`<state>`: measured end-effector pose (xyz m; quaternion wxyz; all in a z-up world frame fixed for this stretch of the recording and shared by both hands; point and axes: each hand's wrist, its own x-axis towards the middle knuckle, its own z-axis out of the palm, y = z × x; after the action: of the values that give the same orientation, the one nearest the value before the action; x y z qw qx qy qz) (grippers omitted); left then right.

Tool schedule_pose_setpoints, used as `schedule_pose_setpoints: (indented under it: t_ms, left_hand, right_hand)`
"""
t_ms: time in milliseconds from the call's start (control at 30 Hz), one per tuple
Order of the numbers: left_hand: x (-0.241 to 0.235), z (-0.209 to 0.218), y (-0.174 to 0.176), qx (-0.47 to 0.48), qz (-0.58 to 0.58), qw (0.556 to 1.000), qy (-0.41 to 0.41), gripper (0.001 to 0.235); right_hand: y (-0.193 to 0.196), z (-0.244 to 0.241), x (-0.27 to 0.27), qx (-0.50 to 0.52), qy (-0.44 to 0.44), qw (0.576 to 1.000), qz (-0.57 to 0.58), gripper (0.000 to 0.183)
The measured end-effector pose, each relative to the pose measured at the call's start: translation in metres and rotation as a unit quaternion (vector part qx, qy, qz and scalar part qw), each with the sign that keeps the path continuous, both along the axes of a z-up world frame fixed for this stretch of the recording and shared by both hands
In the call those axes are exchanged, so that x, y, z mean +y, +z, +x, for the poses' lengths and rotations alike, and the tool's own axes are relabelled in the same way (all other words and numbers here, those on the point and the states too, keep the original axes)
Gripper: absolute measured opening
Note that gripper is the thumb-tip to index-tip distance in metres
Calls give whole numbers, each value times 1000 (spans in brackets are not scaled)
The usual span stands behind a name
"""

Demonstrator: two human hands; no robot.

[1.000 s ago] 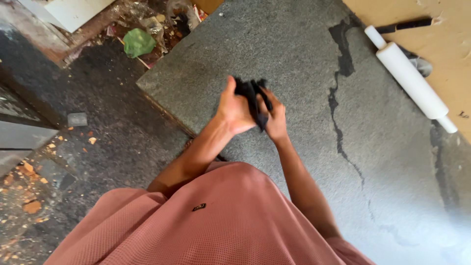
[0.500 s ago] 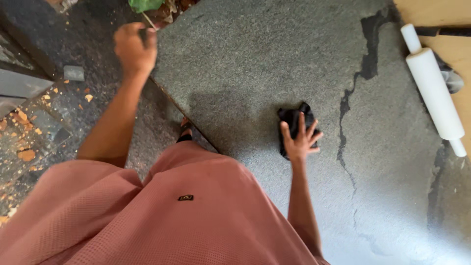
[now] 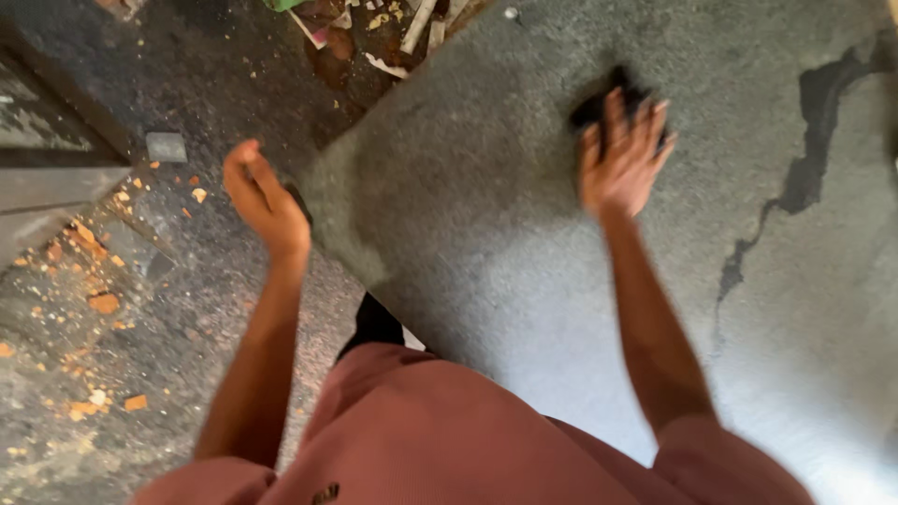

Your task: The person wipes a gray countertop with a black cloth, moving the cloth back and forth across the surface. The person then picks up a white plastic bag and a metal scoop from a dough mixer and places them on the countertop.

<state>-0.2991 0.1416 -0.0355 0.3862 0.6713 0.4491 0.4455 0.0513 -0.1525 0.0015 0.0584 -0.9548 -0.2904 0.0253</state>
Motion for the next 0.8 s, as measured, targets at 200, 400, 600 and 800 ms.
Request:
schedule_pose_setpoints:
  t_ms: [200,400,600,800]
  left_hand:
    - [-6,13,3,68,20,997,-23,29]
    - [-4,13,23,128,-23,991,-15,33]
    - [-2,-4,10,191,19,979,-63,50]
    - [18,-13,-32,260,144,954,-43,60]
  right_hand:
    - [7,125,117,-3,-106,994,38,60]
    - [53,-115,163,108,299,946,-61,64]
    - [16,-62,105,219,350,872,-263,65]
    - [-2,237,58,-8,-77,995,58,61]
